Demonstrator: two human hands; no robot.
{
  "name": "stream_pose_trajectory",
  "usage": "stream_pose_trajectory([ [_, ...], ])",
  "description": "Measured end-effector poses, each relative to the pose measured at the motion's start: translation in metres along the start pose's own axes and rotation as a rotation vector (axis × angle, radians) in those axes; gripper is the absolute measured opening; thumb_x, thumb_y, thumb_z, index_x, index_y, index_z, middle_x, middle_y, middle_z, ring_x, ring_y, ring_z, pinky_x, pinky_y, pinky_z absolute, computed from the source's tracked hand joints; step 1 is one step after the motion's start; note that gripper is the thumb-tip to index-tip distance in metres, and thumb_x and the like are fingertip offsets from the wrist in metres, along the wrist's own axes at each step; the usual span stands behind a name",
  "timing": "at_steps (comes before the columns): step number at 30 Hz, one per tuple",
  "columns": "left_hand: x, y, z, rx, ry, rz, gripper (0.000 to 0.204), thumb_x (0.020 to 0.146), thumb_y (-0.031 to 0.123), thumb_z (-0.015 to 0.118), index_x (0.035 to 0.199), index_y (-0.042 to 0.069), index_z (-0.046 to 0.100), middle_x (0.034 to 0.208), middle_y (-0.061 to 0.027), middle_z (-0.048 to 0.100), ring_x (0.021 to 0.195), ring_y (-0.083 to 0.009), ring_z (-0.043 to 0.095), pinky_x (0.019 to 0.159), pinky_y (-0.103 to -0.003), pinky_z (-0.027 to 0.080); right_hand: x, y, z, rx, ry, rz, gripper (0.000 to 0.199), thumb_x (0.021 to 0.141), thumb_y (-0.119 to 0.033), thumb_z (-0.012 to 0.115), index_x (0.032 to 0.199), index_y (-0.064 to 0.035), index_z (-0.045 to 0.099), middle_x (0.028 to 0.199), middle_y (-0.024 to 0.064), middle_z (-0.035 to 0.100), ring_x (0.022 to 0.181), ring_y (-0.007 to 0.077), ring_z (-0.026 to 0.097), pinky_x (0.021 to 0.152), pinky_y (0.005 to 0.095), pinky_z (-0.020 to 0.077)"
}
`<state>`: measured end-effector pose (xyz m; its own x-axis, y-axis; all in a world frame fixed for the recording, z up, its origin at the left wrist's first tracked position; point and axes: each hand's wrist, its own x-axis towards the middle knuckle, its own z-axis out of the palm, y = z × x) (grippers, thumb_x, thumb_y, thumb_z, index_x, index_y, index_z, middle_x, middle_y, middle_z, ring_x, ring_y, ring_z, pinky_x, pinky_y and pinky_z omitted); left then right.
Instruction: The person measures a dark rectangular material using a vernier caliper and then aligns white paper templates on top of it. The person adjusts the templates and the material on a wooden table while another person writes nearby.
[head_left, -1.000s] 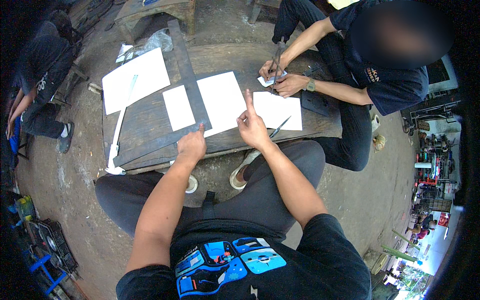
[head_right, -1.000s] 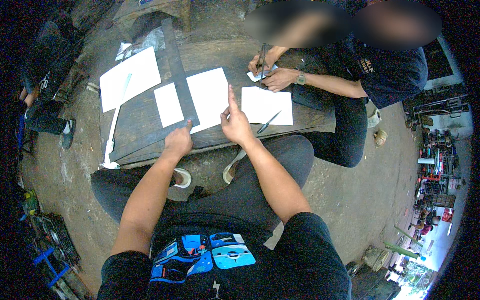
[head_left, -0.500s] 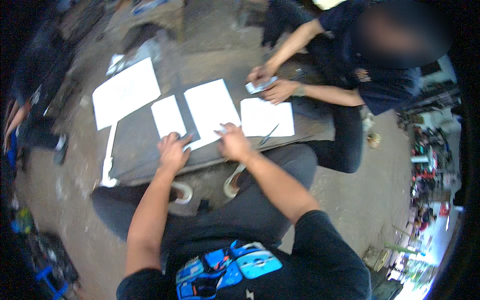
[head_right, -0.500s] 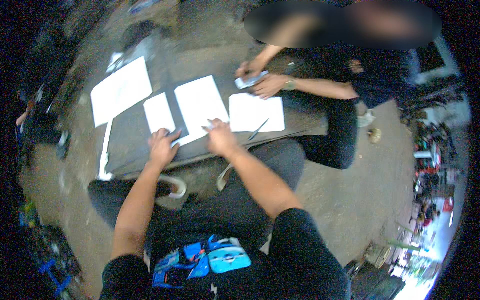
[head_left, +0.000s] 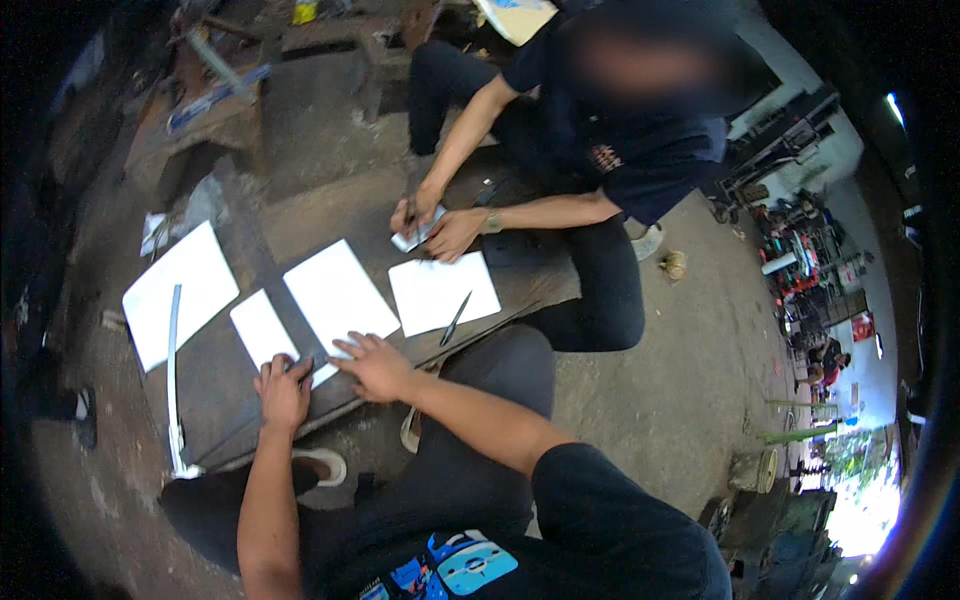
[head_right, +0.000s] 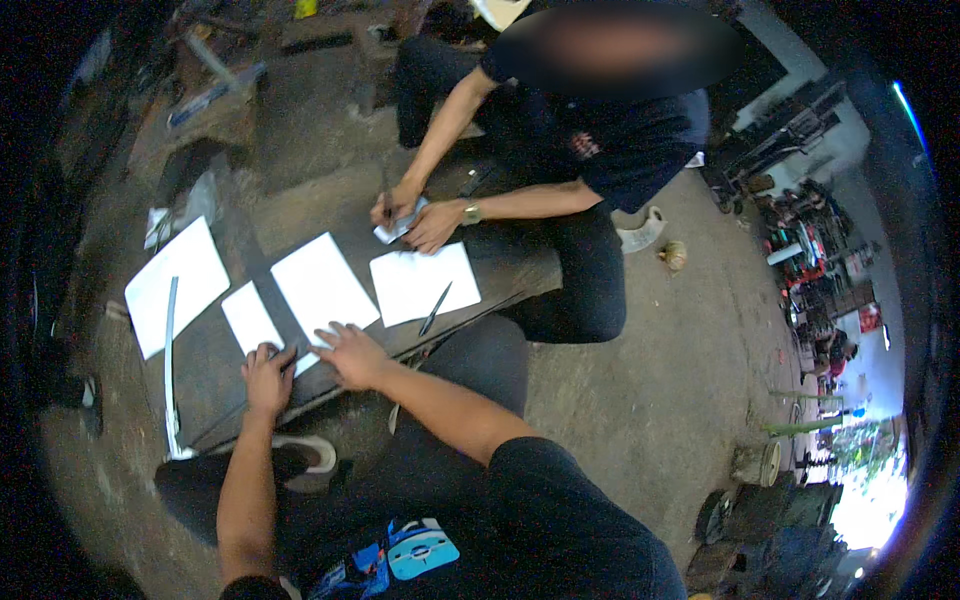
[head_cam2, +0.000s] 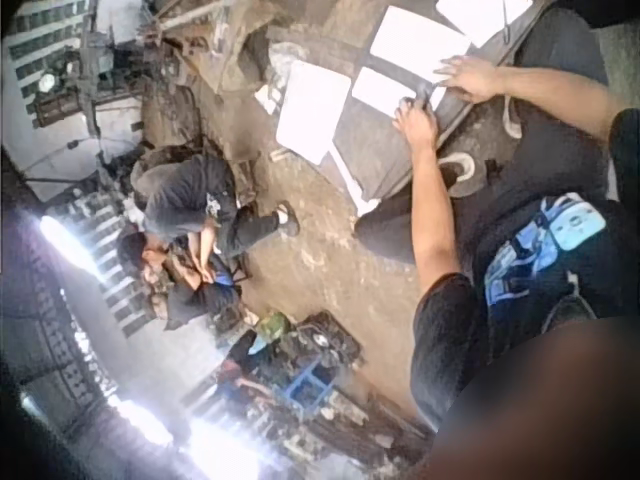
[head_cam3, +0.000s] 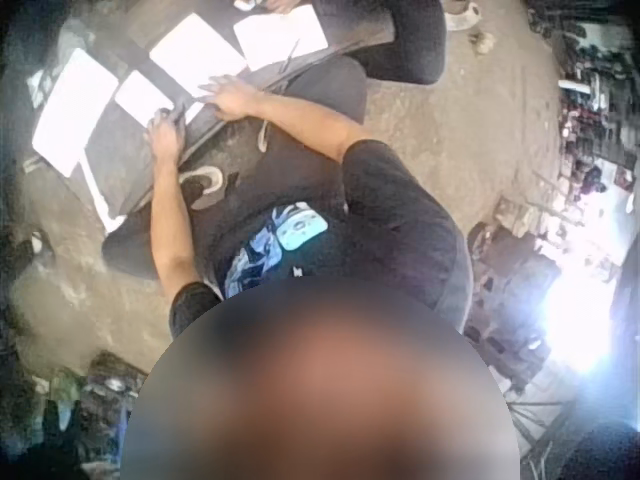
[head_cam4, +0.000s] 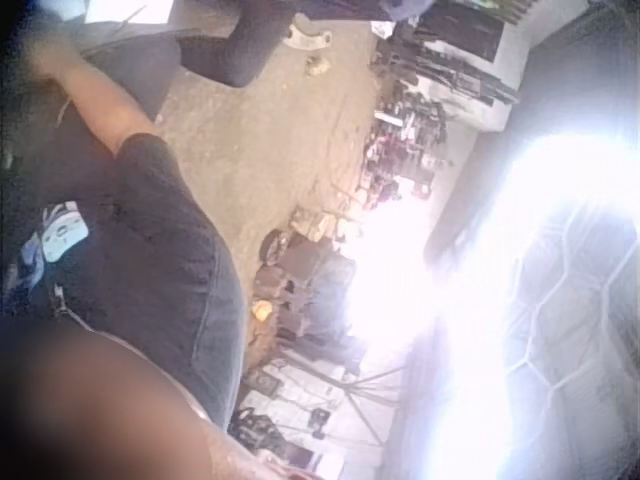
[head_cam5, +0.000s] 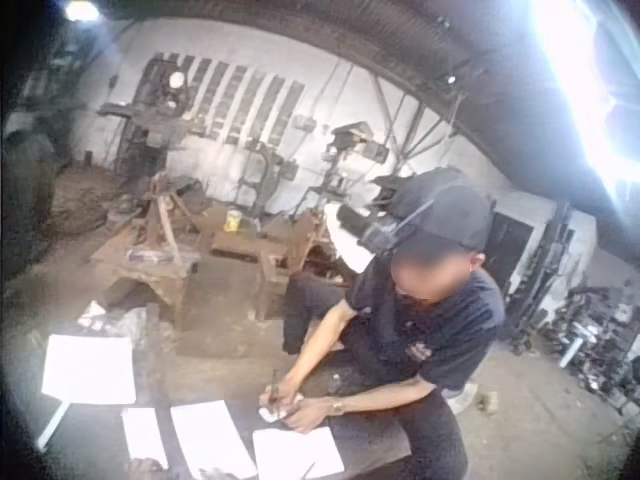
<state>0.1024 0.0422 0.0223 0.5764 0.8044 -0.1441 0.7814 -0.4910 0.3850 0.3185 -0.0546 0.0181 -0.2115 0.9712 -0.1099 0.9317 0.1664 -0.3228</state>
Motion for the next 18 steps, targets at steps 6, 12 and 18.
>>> stream_pose_trajectory([
  [6, 0.0, -0.008, 0.004, 0.014, 0.069, 0.074, 0.035, 0.09, 0.025, 0.073, 0.125, 0.03, 0.075, 0.125, -0.0045, 0.061, 0.118, -0.0286, 0.053, 0.099, -0.048, 0.039, 0.008, 0.0, 0.003, -0.083, -0.081, 0.007, 0.08, 0.09, -0.032, 0.071, 0.161, -0.0255, 0.034, 0.165, 0.0141, 0.034, 0.15, 0.0417, 0.034, 0.121, 0.0593, 0.0287],
  [12, -0.009, -0.021, -0.018, -0.012, 0.06, 0.085, 0.047, 0.087, 0.03, 0.078, 0.133, 0.026, 0.07, 0.13, -0.0037, 0.06, 0.122, -0.0292, 0.052, 0.103, -0.049, 0.039, 0.008, -0.002, -0.001, -0.043, -0.087, 0.054, 0.079, 0.087, -0.028, 0.074, 0.158, -0.0268, 0.04, 0.165, 0.0077, 0.036, 0.151, 0.0382, 0.031, 0.121, 0.0601, 0.0286],
  [18, -0.042, -0.083, -0.058, 0.058, -0.051, -0.099, 0.066, 0.072, 0.03, 0.089, 0.135, 0.022, 0.069, 0.134, -0.0046, 0.061, 0.127, -0.0301, 0.053, 0.108, -0.051, 0.039, 0.015, 0.001, -0.002, 0.118, -0.019, 0.15, 0.081, 0.082, -0.017, 0.072, 0.156, -0.0225, 0.041, 0.157, 0.0059, 0.047, 0.146, 0.0359, 0.038, 0.117, 0.0592, 0.0326],
])
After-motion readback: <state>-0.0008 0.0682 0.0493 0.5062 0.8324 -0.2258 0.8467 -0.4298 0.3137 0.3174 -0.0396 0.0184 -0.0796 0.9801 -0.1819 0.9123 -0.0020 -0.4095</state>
